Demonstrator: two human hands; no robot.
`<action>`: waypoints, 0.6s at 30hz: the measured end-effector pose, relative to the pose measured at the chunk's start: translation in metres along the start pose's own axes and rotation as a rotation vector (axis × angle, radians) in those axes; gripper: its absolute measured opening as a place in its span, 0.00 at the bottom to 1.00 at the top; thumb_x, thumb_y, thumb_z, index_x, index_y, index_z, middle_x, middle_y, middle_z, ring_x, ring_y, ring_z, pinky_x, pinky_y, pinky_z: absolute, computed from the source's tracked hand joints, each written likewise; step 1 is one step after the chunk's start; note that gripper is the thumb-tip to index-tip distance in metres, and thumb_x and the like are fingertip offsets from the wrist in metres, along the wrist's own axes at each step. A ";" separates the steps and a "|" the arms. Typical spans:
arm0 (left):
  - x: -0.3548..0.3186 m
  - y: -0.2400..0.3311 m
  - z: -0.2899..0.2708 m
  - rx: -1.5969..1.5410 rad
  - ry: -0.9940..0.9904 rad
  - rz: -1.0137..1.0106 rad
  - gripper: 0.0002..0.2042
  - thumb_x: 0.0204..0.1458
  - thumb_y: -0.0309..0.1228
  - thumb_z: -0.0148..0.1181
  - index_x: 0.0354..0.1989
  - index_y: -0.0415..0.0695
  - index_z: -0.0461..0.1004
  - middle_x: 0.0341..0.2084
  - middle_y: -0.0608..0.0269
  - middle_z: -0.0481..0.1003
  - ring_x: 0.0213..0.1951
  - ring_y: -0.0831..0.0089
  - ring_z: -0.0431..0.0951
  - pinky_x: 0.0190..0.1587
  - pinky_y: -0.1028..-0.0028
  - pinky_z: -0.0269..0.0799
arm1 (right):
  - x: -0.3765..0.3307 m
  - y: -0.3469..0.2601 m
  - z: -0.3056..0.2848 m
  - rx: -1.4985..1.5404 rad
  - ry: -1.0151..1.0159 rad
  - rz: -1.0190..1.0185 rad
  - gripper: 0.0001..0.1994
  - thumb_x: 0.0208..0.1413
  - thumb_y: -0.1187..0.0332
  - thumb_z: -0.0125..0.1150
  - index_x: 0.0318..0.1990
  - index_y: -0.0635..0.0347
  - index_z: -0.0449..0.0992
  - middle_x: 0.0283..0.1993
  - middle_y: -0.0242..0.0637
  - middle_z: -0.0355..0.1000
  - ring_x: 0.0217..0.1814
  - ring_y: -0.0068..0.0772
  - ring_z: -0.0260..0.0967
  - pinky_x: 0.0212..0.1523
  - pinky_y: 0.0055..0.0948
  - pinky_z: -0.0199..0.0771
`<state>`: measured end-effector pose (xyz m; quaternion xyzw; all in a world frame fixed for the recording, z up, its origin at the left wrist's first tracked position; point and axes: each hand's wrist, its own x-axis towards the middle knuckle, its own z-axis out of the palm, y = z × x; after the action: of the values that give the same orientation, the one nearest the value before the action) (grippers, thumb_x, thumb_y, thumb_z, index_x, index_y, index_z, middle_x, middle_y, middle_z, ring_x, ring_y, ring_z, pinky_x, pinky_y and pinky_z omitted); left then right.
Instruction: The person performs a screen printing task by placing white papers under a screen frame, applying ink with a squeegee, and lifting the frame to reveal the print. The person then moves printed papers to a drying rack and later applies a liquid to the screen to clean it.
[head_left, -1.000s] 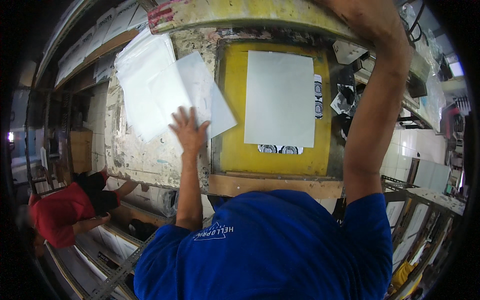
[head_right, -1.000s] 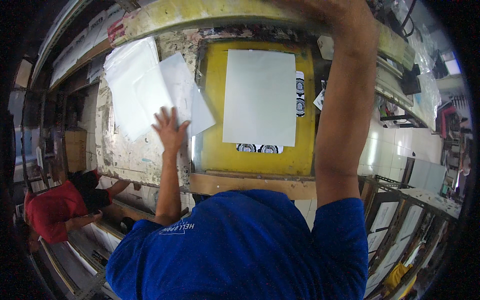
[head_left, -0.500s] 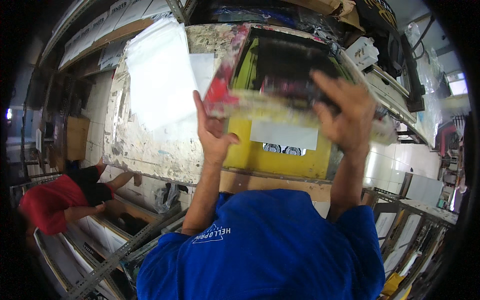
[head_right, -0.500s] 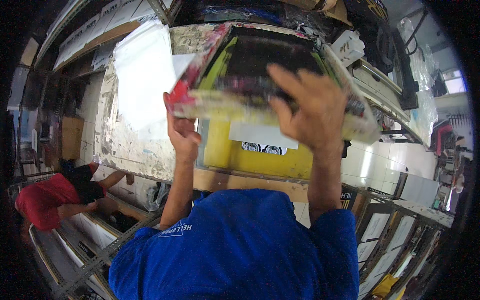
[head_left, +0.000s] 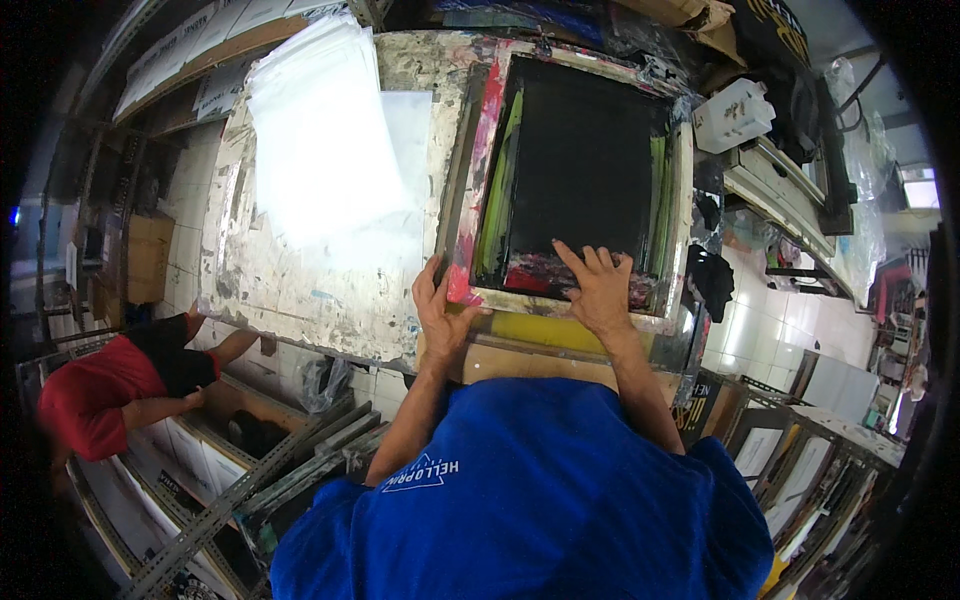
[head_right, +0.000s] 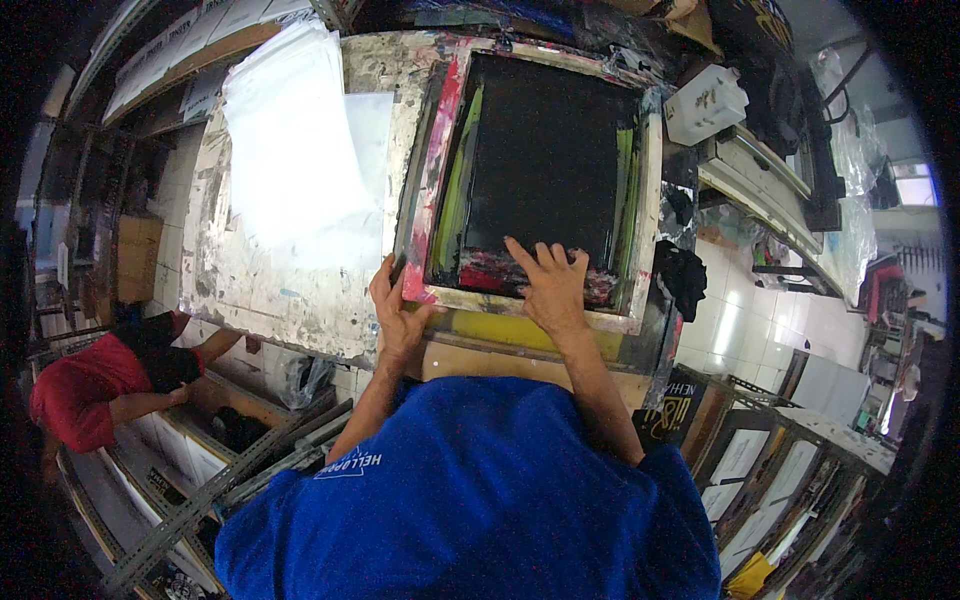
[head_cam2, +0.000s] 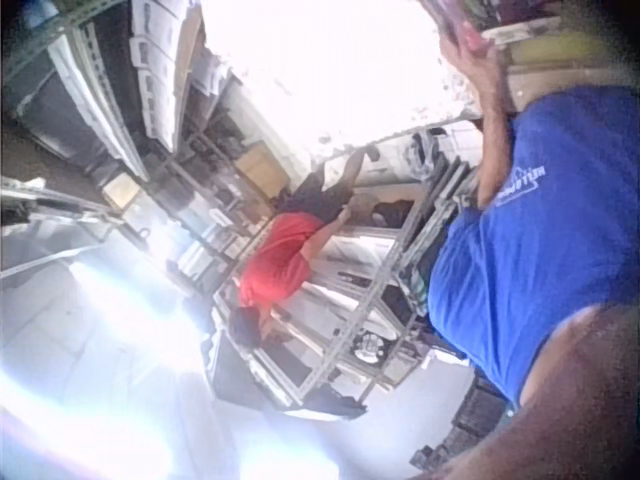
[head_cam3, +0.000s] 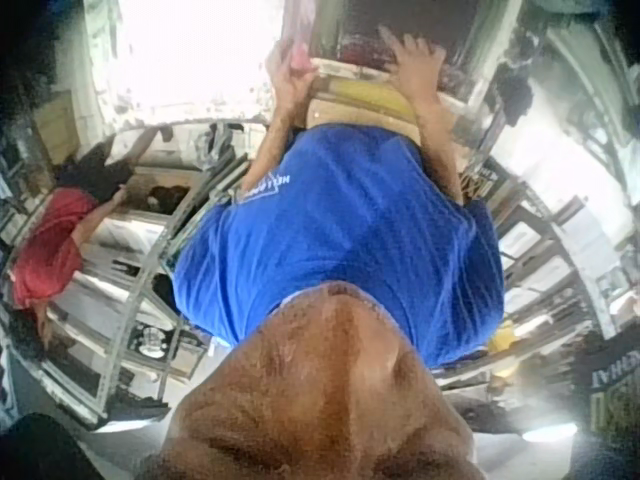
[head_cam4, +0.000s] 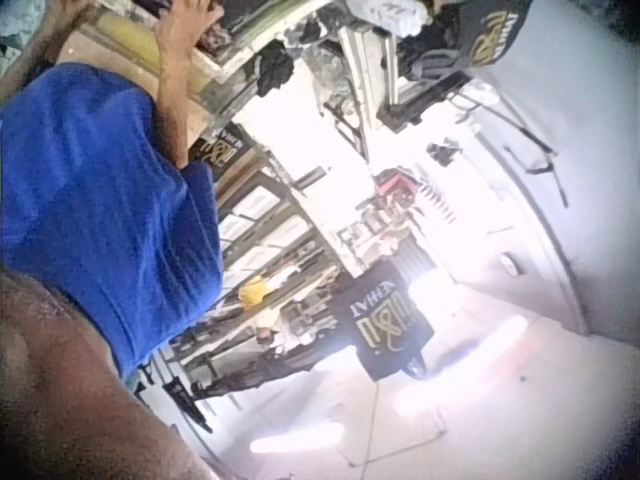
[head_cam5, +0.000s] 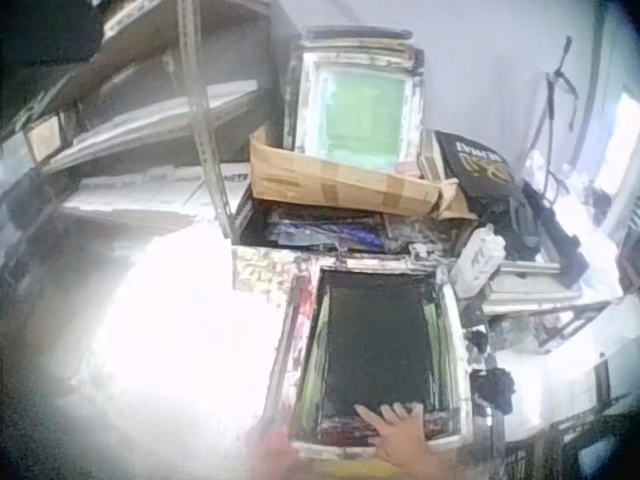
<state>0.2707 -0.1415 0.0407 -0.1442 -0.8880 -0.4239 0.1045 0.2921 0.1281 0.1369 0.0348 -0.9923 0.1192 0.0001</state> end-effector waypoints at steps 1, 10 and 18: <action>0.000 0.001 -0.001 0.002 -0.006 -0.016 0.44 0.28 0.41 0.80 0.60 0.41 0.72 0.66 0.44 0.61 0.64 0.47 0.61 0.66 0.54 0.56 | 0.003 0.007 0.012 0.054 -0.012 0.028 0.39 0.38 0.72 0.69 0.65 0.42 0.69 0.47 0.39 0.65 0.53 0.41 0.61 0.58 0.53 0.52; -0.005 0.002 -0.006 0.015 -0.072 -0.112 0.41 0.37 0.48 0.76 0.62 0.44 0.72 0.71 0.43 0.52 0.68 0.46 0.54 0.67 0.53 0.54 | 0.113 0.078 0.036 0.059 0.271 0.025 0.40 0.29 0.73 0.66 0.61 0.45 0.73 0.51 0.43 0.68 0.56 0.44 0.62 0.60 0.56 0.51; -0.008 0.001 -0.006 -0.055 -0.071 -0.162 0.40 0.40 0.52 0.74 0.63 0.45 0.72 0.71 0.43 0.52 0.66 0.47 0.55 0.66 0.54 0.54 | 0.236 0.143 0.032 -0.046 0.415 -0.027 0.38 0.31 0.69 0.63 0.61 0.44 0.73 0.50 0.41 0.69 0.57 0.44 0.63 0.58 0.54 0.52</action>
<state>0.2789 -0.1470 0.0432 -0.0895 -0.8879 -0.4500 0.0342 0.0471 0.2431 0.0735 0.0229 -0.9728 0.1009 0.2070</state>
